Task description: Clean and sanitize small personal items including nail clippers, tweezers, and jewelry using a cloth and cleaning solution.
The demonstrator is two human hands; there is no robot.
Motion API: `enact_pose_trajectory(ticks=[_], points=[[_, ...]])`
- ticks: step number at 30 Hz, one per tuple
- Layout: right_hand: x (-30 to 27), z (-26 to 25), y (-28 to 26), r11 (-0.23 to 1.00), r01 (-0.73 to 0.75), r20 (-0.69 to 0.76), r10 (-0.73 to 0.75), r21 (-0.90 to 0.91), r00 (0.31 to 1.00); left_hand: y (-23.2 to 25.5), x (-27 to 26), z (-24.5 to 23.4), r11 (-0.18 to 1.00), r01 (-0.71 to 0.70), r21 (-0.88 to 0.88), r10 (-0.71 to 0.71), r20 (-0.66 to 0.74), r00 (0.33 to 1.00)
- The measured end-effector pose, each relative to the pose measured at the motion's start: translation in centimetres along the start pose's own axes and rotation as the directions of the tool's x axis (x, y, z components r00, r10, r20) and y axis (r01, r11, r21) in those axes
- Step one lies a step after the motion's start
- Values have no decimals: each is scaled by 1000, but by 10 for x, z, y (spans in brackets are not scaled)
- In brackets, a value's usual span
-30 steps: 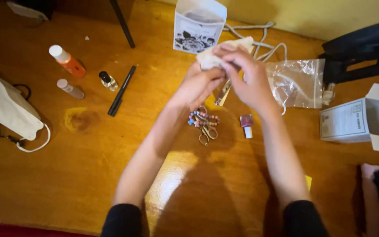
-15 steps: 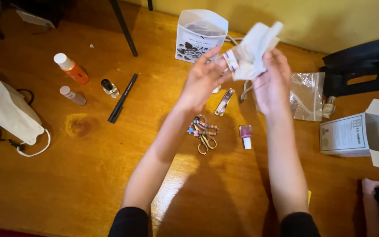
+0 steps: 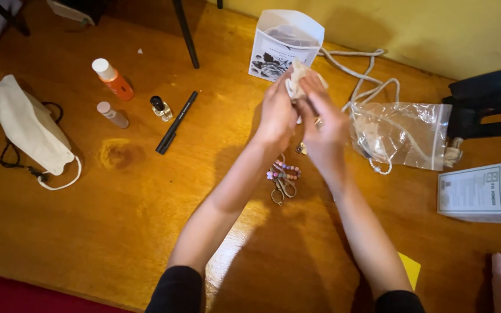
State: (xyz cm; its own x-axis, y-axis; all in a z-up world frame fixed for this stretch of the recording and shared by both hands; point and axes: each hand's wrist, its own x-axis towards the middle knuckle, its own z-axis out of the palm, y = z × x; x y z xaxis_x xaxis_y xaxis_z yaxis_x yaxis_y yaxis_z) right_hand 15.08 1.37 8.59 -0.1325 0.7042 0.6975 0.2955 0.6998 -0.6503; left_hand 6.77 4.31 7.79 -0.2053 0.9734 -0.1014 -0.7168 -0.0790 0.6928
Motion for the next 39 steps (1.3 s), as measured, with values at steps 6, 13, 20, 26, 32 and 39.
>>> enact_pose_trajectory(ticks=[6, 13, 20, 26, 32, 39], points=[[16, -15, -11, 977, 112, 152, -84, -181, 985, -12, -5, 7, 980, 135, 147, -127, -65, 990], [-2, -2, 7, 956, 216, 198, -177, -197, 964, -15, 24, -35, 943, 223, -247, -178, 190, 965], [11, -47, 30, 952, -305, 198, 305, -31, 932, 24, 23, -25, 929, 194, -315, -106, 275, 956], [23, -58, 34, 503, -444, 130, 542, 742, 830, 35, 3, -9, 960, 207, 188, -258, 312, 914], [11, -47, 59, 884, -295, 42, 300, 362, 953, 38, -17, 3, 589, -40, 807, -136, 148, 980], [13, -55, 46, 985, -171, 73, 169, 24, 983, 8, 1, -17, 658, -274, 702, 139, 244, 960]])
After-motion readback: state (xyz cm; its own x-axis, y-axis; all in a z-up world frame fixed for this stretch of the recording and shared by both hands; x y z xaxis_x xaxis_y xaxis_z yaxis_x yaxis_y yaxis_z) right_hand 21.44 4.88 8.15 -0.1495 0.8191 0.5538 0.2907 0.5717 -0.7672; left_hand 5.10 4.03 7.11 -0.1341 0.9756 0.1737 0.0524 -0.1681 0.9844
